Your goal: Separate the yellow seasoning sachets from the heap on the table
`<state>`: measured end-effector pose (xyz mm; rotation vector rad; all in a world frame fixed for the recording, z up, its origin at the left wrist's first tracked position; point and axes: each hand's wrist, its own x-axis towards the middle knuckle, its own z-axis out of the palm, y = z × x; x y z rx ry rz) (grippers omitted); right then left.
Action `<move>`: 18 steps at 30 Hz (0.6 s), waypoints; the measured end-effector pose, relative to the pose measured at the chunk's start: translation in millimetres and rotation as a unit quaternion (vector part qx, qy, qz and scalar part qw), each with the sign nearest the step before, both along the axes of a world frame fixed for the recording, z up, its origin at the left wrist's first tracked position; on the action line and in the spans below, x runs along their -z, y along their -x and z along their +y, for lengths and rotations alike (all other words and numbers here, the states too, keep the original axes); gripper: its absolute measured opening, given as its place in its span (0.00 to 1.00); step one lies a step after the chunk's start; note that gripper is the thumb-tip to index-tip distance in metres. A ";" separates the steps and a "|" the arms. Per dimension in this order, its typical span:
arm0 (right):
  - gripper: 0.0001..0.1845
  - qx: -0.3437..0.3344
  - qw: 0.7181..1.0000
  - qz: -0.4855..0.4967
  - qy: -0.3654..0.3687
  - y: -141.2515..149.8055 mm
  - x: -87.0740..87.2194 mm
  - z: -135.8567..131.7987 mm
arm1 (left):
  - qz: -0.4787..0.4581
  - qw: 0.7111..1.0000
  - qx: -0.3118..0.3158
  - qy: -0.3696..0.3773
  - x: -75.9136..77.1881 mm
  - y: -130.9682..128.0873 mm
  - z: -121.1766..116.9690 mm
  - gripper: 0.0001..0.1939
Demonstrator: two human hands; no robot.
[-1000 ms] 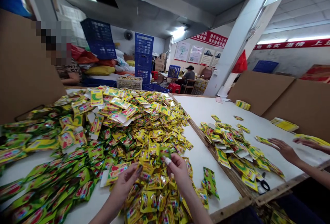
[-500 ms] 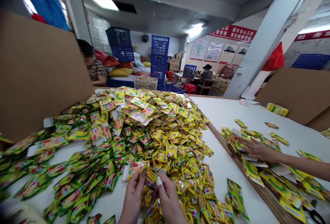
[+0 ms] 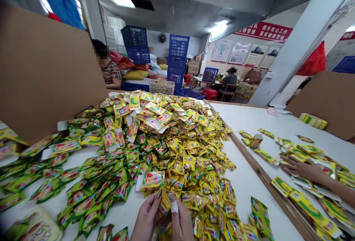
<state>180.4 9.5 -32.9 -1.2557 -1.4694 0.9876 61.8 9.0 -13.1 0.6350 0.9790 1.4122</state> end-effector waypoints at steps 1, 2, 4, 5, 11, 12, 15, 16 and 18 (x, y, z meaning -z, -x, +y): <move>0.21 0.003 1.000 0.026 0.012 5.0 4.0 -2.1 | 0.060 0.998 -0.025 -0.013 3.1 -2.4 0.8 0.19; 0.22 -0.001 0.999 0.049 0.020 9.7 6.2 -2.7 | 0.112 0.992 -0.045 -0.026 6.1 -3.8 1.7 0.20; 0.26 -0.020 0.996 0.083 0.037 15.6 4.2 1.3 | 0.174 0.981 -0.065 -0.049 10.8 -1.2 4.0 0.21; 0.28 -0.021 0.994 0.093 0.049 16.0 -0.1 5.8 | 0.203 0.975 -0.074 -0.059 12.1 4.0 5.5 0.21; 0.26 -0.051 0.981 0.133 0.132 -3.7 -39.4 39.6 | 0.580 0.804 -0.130 -0.030 16.9 71.1 24.9 0.26; 0.27 -0.064 0.975 0.146 0.152 -5.1 -42.6 42.2 | 0.605 0.788 -0.113 -0.016 19.1 79.7 29.3 0.27; 0.30 -0.091 0.957 0.181 0.208 -2.9 -43.6 45.3 | 0.589 0.805 -0.064 -0.036 25.6 90.1 40.0 0.27; 0.31 -0.096 0.953 0.190 0.216 -1.8 -42.5 45.6 | 0.568 0.819 -0.056 -0.057 26.3 90.1 41.8 0.28; 0.29 -0.104 0.948 0.204 0.223 -2.0 -41.9 45.9 | 0.524 0.845 -0.049 -0.092 23.7 89.3 42.2 0.29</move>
